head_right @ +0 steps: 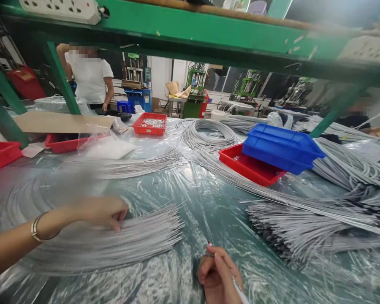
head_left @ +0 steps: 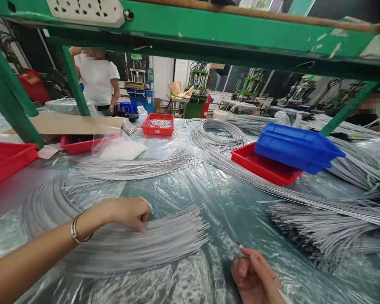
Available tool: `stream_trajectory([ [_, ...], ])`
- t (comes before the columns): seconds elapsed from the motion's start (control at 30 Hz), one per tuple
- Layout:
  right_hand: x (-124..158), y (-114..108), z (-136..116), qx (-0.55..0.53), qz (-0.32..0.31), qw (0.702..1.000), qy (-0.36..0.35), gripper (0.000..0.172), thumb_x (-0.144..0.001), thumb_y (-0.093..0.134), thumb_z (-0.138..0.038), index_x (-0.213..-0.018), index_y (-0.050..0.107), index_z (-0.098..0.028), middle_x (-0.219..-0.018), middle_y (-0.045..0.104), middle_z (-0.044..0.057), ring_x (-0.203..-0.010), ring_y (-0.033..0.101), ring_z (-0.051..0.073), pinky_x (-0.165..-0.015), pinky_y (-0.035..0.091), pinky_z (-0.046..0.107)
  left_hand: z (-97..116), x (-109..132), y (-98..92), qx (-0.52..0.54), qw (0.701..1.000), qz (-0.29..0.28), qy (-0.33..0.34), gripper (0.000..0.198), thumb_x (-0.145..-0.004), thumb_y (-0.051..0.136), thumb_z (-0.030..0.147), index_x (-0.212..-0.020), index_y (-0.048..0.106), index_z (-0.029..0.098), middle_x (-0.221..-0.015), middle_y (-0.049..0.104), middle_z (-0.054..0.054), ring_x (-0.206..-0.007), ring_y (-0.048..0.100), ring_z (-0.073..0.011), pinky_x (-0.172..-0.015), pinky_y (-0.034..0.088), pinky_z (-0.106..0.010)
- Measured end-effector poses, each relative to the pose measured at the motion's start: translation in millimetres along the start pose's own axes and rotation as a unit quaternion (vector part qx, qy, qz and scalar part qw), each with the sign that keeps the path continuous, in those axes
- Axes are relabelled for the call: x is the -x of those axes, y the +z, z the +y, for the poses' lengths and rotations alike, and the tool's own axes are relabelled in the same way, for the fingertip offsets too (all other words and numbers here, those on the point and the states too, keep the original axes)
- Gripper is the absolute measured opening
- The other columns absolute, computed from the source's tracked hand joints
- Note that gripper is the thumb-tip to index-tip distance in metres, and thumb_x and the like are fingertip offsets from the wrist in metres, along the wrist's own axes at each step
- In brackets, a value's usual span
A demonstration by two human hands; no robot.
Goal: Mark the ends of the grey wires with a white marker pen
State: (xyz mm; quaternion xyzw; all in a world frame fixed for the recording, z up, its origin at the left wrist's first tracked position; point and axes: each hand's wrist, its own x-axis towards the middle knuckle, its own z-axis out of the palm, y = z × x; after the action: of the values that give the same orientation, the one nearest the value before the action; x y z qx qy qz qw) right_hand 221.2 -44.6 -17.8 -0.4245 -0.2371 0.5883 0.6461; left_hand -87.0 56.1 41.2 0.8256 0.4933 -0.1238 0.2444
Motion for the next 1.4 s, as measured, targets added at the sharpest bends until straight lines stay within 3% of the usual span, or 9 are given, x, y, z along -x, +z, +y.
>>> stream_trajectory([
  [0.17,7.0,6.1,-5.4,-0.014,0.012,1.0,-0.018,0.033,-0.059,0.089,-0.044,-0.076,0.072,-0.022,-0.049,0.048,-0.003,-0.05,0.043,0.009,-0.048,0.037,0.02,-0.5,12.5,16.9,0.029,0.998,0.046,0.016,0.009,-0.085,0.057,0.027,-0.081,0.06,0.019,-0.08,0.063,-0.005,-0.076,0.056,-0.0215,-0.062,0.034,-0.028],
  [0.43,6.0,8.0,-6.1,-0.014,0.015,0.999,-0.027,0.035,-0.056,0.09,-0.046,-0.074,0.072,-0.023,-0.048,0.049,-0.003,-0.052,0.043,0.008,-0.05,0.039,0.017,-9.6,20.7,12.2,0.101,0.989,0.109,0.023,0.041,-0.1,0.025,0.038,-0.087,0.059,0.018,-0.087,0.062,-0.005,-0.082,0.057,-0.0195,-0.074,0.039,-0.028],
  [0.67,2.3,-2.8,-0.6,-0.006,-0.009,0.999,-0.037,0.028,-0.068,0.084,-0.044,-0.079,0.07,-0.022,-0.051,0.05,-0.002,-0.053,0.045,0.011,-0.051,0.04,0.021,-7.1,28.9,2.1,0.162,0.983,0.069,0.057,0.04,-0.098,0.03,0.043,-0.086,0.059,0.017,-0.076,0.059,-0.002,-0.068,0.054,-0.0157,-0.064,0.041,-0.025],
  [0.83,-0.3,-8.8,0.8,0.041,-0.069,0.996,-0.042,0.031,-0.067,0.083,-0.047,-0.074,0.069,-0.02,-0.049,0.052,0.0,-0.051,0.047,0.013,-0.05,0.04,0.024,0.1,58.2,-17.1,0.191,0.972,0.131,0.046,0.043,-0.098,0.029,0.048,-0.087,0.057,0.018,-0.076,0.056,-0.001,-0.071,0.053,-0.0159,-0.067,0.042,-0.025],
  [0.9,0.1,-6.0,-0.8,0.051,-0.093,0.993,-0.052,0.029,-0.069,0.082,-0.046,-0.074,0.069,-0.021,-0.049,0.054,0.001,-0.051,0.049,0.012,-0.052,0.041,0.023,0.1,59.3,-13.6,0.219,0.971,0.087,0.042,0.042,-0.097,0.031,0.049,-0.083,0.056,0.018,-0.07,0.056,-0.001,-0.061,0.052,-0.0143,-0.06,0.042,-0.024],
  [1.0,4.1,3.0,-3.4,0.052,-0.095,0.992,-0.067,0.028,-0.069,0.082,-0.046,-0.073,0.069,-0.021,-0.049,0.053,0.001,-0.051,0.048,0.012,-0.052,0.04,0.023,1.1,44.2,8.5,0.234,0.97,0.041,0.045,0.042,-0.096,0.036,0.047,-0.074,0.054,0.017,-0.066,0.061,-0.001,-0.054,0.053,-0.0134,-0.056,0.041,-0.024],
  [1.17,18.9,18.3,-6.5,0.022,-0.037,0.997,-0.065,0.033,-0.064,0.085,-0.047,-0.071,0.068,-0.02,-0.048,0.051,-0.002,-0.051,0.044,0.01,-0.053,0.038,0.019,8.1,22.6,37.4,0.175,0.97,0.166,0.034,0.042,-0.098,0.034,0.043,-0.072,0.055,0.017,-0.072,0.062,-0.003,-0.074,0.057,-0.0185,-0.073,0.038,-0.028],
  [1.27,24.0,20.6,-8.2,0.015,-0.026,0.997,-0.066,0.033,-0.063,0.086,-0.048,-0.07,0.068,-0.021,-0.048,0.051,-0.002,-0.051,0.044,0.009,-0.053,0.037,0.018,7.4,21.8,35.6,0.148,0.968,0.198,0.031,0.043,-0.098,0.033,0.044,-0.072,0.054,0.017,-0.074,0.061,-0.003,-0.073,0.056,-0.0189,-0.068,0.035,-0.029],
  [1.4,21.1,18.9,-6.3,0.014,-0.049,0.996,-0.071,0.031,-0.064,0.086,-0.046,-0.071,0.069,-0.021,-0.048,0.054,-0.001,-0.05,0.046,0.009,-0.052,0.037,0.018,1.2,24.7,25.0,0.145,0.968,0.2,0.029,0.045,-0.099,0.029,0.048,-0.076,0.053,0.018,-0.069,0.057,-0.002,-0.066,0.053,-0.0173,-0.062,0.034,-0.027],
])
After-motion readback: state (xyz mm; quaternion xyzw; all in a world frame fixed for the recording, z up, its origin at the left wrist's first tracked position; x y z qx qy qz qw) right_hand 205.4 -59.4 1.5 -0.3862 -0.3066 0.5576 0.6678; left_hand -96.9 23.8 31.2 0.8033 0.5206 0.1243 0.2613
